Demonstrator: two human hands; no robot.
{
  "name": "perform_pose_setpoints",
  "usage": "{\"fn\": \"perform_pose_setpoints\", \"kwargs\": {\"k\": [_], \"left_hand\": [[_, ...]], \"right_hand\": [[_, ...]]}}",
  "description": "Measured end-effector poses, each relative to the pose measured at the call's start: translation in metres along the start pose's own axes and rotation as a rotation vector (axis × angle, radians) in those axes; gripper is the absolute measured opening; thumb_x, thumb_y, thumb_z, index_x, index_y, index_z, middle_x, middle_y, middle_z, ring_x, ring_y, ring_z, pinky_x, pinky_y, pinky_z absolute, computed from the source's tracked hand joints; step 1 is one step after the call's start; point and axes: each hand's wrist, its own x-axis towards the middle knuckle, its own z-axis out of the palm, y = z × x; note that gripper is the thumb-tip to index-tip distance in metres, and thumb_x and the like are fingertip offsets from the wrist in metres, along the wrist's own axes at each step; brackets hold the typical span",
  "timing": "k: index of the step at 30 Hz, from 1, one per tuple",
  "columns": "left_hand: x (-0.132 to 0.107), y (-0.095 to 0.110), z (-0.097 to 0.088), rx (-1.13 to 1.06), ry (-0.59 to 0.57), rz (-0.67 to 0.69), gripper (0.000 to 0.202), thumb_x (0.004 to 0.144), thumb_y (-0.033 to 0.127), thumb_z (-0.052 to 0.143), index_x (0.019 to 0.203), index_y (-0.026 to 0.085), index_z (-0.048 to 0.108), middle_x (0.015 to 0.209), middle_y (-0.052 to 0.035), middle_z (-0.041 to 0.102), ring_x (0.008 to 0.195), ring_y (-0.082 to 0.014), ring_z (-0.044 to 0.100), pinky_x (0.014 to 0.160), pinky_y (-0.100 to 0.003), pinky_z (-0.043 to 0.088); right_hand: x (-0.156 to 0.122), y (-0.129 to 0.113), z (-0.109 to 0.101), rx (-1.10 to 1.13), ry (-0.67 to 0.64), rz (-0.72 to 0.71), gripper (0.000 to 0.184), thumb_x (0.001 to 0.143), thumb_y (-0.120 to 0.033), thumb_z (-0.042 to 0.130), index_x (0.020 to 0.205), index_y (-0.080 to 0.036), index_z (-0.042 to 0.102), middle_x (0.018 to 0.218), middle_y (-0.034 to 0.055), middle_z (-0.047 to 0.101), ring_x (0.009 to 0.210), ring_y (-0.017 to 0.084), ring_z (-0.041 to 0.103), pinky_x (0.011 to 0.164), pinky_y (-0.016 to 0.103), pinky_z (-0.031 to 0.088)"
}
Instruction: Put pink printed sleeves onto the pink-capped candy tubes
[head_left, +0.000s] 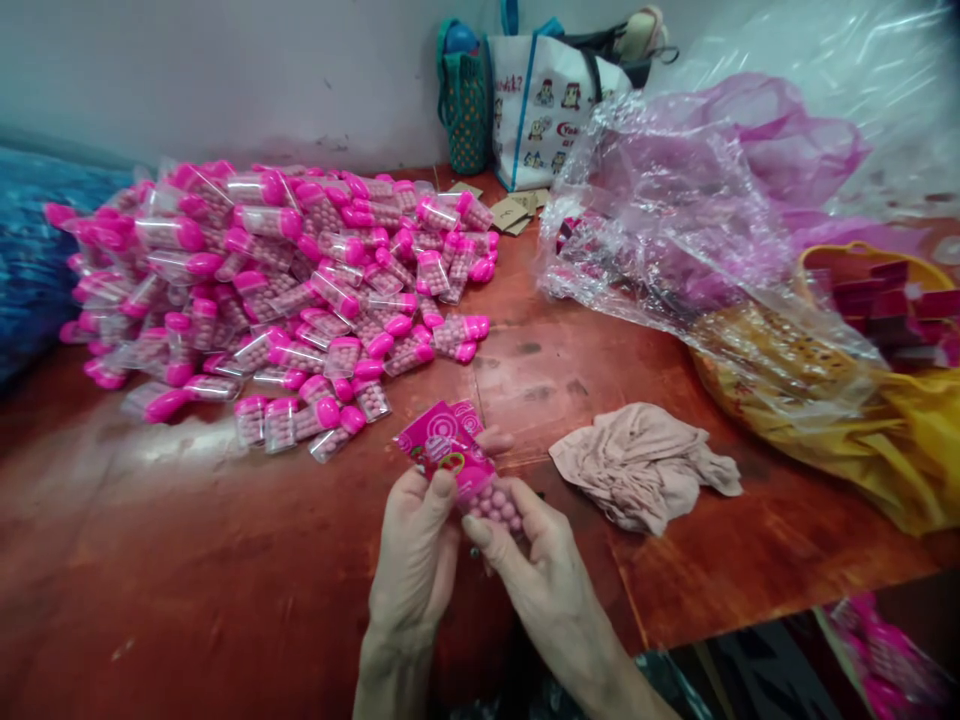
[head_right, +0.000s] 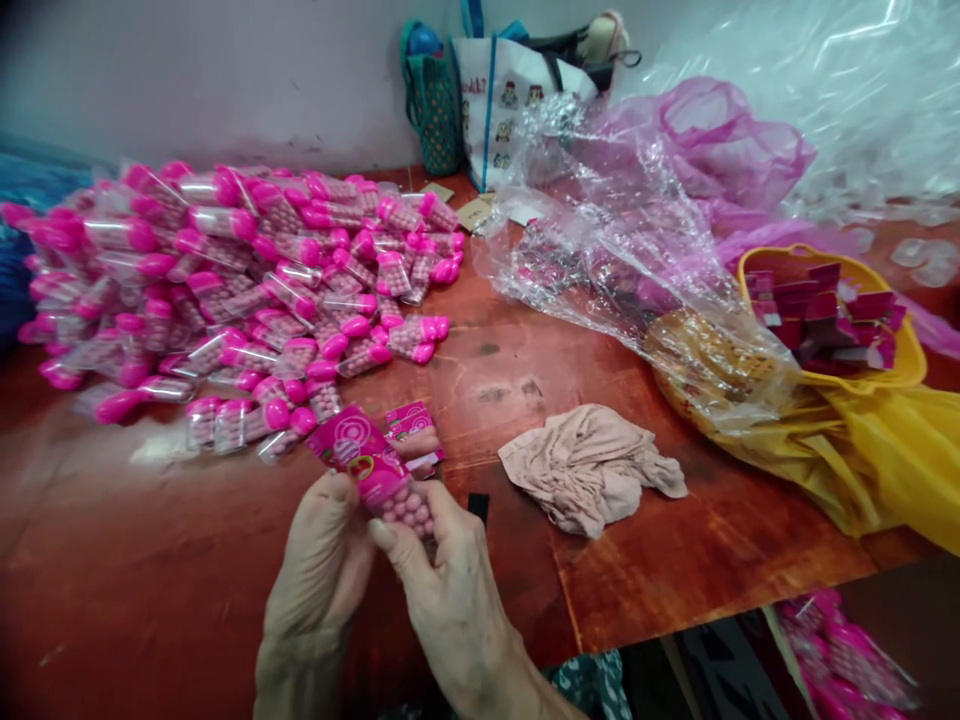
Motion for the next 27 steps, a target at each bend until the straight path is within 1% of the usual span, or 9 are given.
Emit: {"fn": "perform_pose_setpoints", "kwargs": {"k": [2, 4, 7, 9, 14, 18, 20, 23, 27], "left_hand": [[0.003, 0.002, 0.000, 0.031, 0.012, 0.060, 0.018, 0.074, 0.028, 0.065, 0.084, 0.014, 0.068, 0.087, -0.0082, 0.070, 0.087, -0.0219, 0.062, 0.078, -0.031, 0.048], [0.003, 0.001, 0.003, 0.051, 0.018, 0.072, 0.011, 0.077, 0.021, 0.061, 0.081, 0.014, 0.069, 0.087, -0.0078, 0.070, 0.100, -0.0232, 0.059, 0.090, -0.033, 0.042], [-0.001, -0.001, 0.007, 0.023, -0.021, -0.022, 0.013, 0.079, 0.020, 0.057, 0.077, 0.013, 0.069, 0.084, -0.0086, 0.071, 0.108, -0.0249, 0.054, 0.097, -0.036, 0.036], [-0.003, -0.001, 0.008, -0.012, -0.057, -0.084, 0.014, 0.079, 0.019, 0.056, 0.077, 0.013, 0.069, 0.082, -0.0086, 0.071, 0.111, -0.0254, 0.052, 0.099, -0.037, 0.034], [-0.007, -0.002, 0.005, 0.010, -0.088, -0.146, 0.016, 0.077, 0.012, 0.054, 0.072, 0.014, 0.069, 0.084, -0.0086, 0.071, 0.119, -0.0252, 0.045, 0.099, -0.034, 0.034], [-0.010, -0.006, 0.000, 0.029, -0.111, -0.214, 0.017, 0.075, 0.010, 0.053, 0.074, 0.014, 0.070, 0.088, -0.0091, 0.070, 0.119, -0.0264, 0.045, 0.097, -0.033, 0.036], [-0.010, -0.007, -0.002, 0.012, -0.125, -0.190, 0.017, 0.075, 0.010, 0.054, 0.074, 0.014, 0.070, 0.089, -0.0092, 0.071, 0.118, -0.0264, 0.046, 0.098, -0.033, 0.034], [-0.009, -0.006, -0.005, -0.031, -0.147, -0.154, 0.015, 0.076, 0.013, 0.055, 0.081, 0.014, 0.069, 0.092, -0.0103, 0.070, 0.118, -0.0272, 0.046, 0.097, -0.036, 0.036], [-0.005, -0.002, -0.009, -0.102, -0.057, -0.087, 0.022, 0.082, 0.025, 0.052, 0.094, 0.016, 0.067, 0.101, -0.0108, 0.068, 0.111, -0.0269, 0.053, 0.091, -0.038, 0.042]], "right_hand": [[-0.003, 0.000, 0.003, -0.029, -0.030, -0.015, 0.011, 0.085, -0.025, 0.052, 0.093, -0.018, 0.056, 0.078, -0.0013, 0.060, 0.066, 0.010, 0.053, 0.059, 0.019, 0.041], [-0.004, 0.000, 0.005, -0.058, -0.040, -0.033, 0.011, 0.086, -0.023, 0.049, 0.094, -0.019, 0.056, 0.080, -0.0012, 0.061, 0.068, 0.011, 0.055, 0.060, 0.019, 0.041], [-0.005, -0.001, 0.003, -0.108, -0.014, -0.063, 0.016, 0.088, -0.023, 0.048, 0.102, -0.020, 0.055, 0.087, -0.0005, 0.062, 0.078, 0.012, 0.058, 0.068, 0.020, 0.043], [-0.005, -0.002, 0.001, -0.138, -0.008, -0.072, 0.018, 0.088, -0.022, 0.047, 0.104, -0.021, 0.054, 0.088, -0.0004, 0.063, 0.081, 0.013, 0.059, 0.070, 0.020, 0.044], [-0.007, 0.001, 0.002, -0.130, -0.020, -0.085, 0.024, 0.088, -0.018, 0.044, 0.111, -0.022, 0.051, 0.092, 0.0005, 0.064, 0.080, 0.012, 0.061, 0.070, 0.019, 0.046], [-0.008, 0.003, 0.006, -0.107, -0.009, -0.051, 0.026, 0.086, -0.016, 0.044, 0.112, -0.018, 0.052, 0.093, 0.0035, 0.066, 0.085, 0.014, 0.063, 0.075, 0.018, 0.047], [-0.007, 0.003, 0.008, -0.109, -0.011, -0.043, 0.028, 0.086, -0.016, 0.044, 0.113, -0.017, 0.051, 0.094, 0.0043, 0.066, 0.087, 0.014, 0.063, 0.075, 0.018, 0.047], [-0.006, 0.001, 0.009, -0.133, 0.010, -0.051, 0.027, 0.086, -0.018, 0.046, 0.112, -0.020, 0.052, 0.091, 0.0018, 0.066, 0.079, 0.013, 0.063, 0.070, 0.018, 0.047], [-0.004, 0.000, 0.011, -0.167, -0.015, -0.018, 0.013, 0.085, -0.023, 0.049, 0.095, -0.019, 0.056, 0.077, -0.0012, 0.062, 0.067, 0.012, 0.058, 0.060, 0.019, 0.044]]}}
